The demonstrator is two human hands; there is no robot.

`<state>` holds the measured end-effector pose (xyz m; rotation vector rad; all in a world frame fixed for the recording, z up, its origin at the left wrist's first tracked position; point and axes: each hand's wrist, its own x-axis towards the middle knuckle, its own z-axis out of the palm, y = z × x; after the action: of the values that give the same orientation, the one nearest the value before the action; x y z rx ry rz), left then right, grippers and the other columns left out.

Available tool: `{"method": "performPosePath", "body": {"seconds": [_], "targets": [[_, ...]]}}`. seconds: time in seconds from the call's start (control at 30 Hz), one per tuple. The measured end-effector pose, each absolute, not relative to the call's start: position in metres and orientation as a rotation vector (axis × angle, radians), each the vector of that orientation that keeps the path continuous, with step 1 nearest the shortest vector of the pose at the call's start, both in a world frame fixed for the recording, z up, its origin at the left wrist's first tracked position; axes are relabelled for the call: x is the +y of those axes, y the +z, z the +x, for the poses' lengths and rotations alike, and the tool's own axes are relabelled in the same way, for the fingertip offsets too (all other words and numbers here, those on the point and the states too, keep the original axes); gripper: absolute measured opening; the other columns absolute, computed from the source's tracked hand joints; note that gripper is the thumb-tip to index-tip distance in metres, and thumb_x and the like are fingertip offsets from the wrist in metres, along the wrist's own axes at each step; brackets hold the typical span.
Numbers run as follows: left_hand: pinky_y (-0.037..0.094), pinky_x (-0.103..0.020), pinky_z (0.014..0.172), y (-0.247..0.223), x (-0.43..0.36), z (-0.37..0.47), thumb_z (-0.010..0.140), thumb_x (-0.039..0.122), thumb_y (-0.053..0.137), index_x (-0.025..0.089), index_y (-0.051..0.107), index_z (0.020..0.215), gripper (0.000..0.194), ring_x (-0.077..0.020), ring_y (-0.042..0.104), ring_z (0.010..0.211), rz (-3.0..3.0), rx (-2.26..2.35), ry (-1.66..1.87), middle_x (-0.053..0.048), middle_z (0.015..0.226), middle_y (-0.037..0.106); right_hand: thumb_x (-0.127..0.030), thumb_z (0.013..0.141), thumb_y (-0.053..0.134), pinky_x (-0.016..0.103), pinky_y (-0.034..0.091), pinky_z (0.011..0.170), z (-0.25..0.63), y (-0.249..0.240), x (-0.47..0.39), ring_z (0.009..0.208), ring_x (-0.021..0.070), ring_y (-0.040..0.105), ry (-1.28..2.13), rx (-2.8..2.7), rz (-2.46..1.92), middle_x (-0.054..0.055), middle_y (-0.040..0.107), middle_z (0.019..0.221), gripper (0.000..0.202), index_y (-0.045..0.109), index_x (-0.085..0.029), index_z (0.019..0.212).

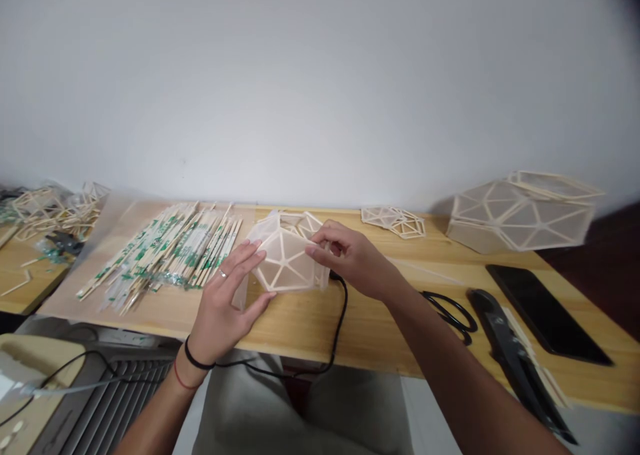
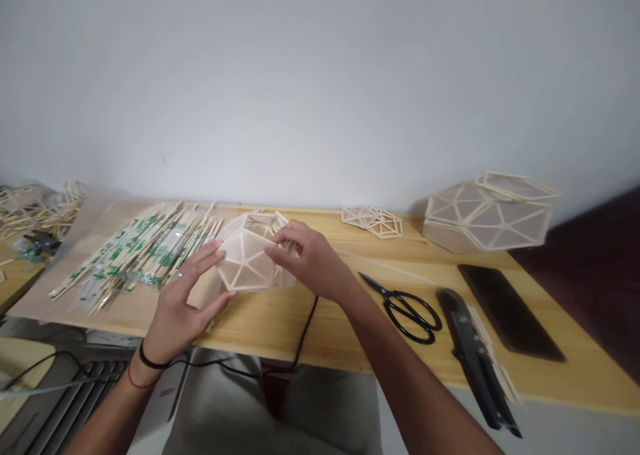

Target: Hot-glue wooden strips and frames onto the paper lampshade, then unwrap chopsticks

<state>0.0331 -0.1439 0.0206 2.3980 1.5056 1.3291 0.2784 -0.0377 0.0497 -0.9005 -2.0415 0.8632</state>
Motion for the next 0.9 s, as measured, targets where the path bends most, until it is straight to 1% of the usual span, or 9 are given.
{"method": "performPosePath", "body": {"seconds": [0.17, 0.3, 0.4, 0.5, 0.67, 0.8, 0.9], "targets": [[0.049, -0.050, 0.124, 0.015, -0.139, 0.038, 0.094, 0.022, 0.078, 0.023, 0.051, 0.152, 0.064, -0.0280, 0.057, 0.148, 2.381, 1.478, 1.393, -0.017, 0.153, 0.064, -0.046, 0.099, 0.065, 0.031, 0.040, 0.067, 0.281, 0.046, -0.037, 0.070, 0.0158, 0.049, 0.840, -2.025, -0.913, -0.001, 0.057, 0.079, 0.032, 0.070, -0.020, 0.081], [0.051, -0.048, 0.123, 0.005, -0.138, 0.042, 0.093, 0.021, 0.079, 0.019, 0.055, 0.149, 0.061, -0.0286, 0.057, 0.149, 2.451, 1.433, 1.453, -0.018, 0.151, 0.065, -0.050, 0.101, 0.064, 0.031, 0.041, 0.066, 0.282, 0.044, -0.038, 0.071, 0.0172, 0.051, 0.854, -2.007, -0.911, 0.001, 0.059, 0.078, 0.035, 0.067, -0.022, 0.080], [0.053, -0.048, 0.121, -0.002, -0.138, 0.043, 0.090, 0.018, 0.081, 0.018, 0.057, 0.147, 0.063, -0.0299, 0.058, 0.148, 2.484, 1.415, 1.532, -0.019, 0.148, 0.067, -0.051, 0.101, 0.063, 0.032, 0.042, 0.067, 0.283, 0.042, -0.042, 0.073, 0.0182, 0.053, 0.905, -1.976, -0.916, 0.001, 0.059, 0.080, 0.034, 0.068, -0.022, 0.083], [0.053, -0.049, 0.121, -0.005, -0.138, 0.042, 0.088, 0.017, 0.082, 0.017, 0.058, 0.147, 0.064, -0.0310, 0.058, 0.147, 2.473, 1.394, 1.566, -0.019, 0.148, 0.067, -0.048, 0.103, 0.062, 0.033, 0.042, 0.068, 0.283, 0.040, -0.045, 0.075, 0.0186, 0.054, 0.915, -1.976, -0.918, 0.001, 0.058, 0.080, 0.032, 0.067, -0.023, 0.084], [0.053, -0.047, 0.121, -0.004, -0.136, 0.034, 0.086, 0.019, 0.085, 0.016, 0.061, 0.143, 0.063, -0.0302, 0.061, 0.145, 2.419, 1.318, 1.574, -0.019, 0.145, 0.070, -0.042, 0.103, 0.064, 0.033, 0.041, 0.071, 0.281, 0.036, -0.046, 0.080, 0.0187, 0.055, 0.903, -1.987, -0.904, 0.000, 0.060, 0.083, 0.026, 0.066, -0.024, 0.085], [0.052, -0.047, 0.121, -0.006, -0.133, 0.025, 0.084, 0.019, 0.087, 0.016, 0.062, 0.143, 0.065, -0.0300, 0.061, 0.144, 2.372, 1.252, 1.574, -0.019, 0.144, 0.070, -0.040, 0.103, 0.065, 0.033, 0.042, 0.076, 0.279, 0.036, -0.048, 0.086, 0.0193, 0.057, 0.905, -1.979, -0.896, 0.001, 0.063, 0.090, 0.019, 0.070, -0.025, 0.091], [0.050, -0.049, 0.123, -0.011, -0.132, 0.018, 0.082, 0.015, 0.087, 0.017, 0.060, 0.145, 0.069, -0.0312, 0.059, 0.146, 2.341, 1.202, 1.581, -0.020, 0.146, 0.068, -0.039, 0.104, 0.063, 0.034, 0.044, 0.081, 0.276, 0.039, -0.052, 0.091, 0.0200, 0.058, 0.907, -2.008, -0.900, 0.002, 0.063, 0.095, 0.020, 0.074, -0.026, 0.093]]}}
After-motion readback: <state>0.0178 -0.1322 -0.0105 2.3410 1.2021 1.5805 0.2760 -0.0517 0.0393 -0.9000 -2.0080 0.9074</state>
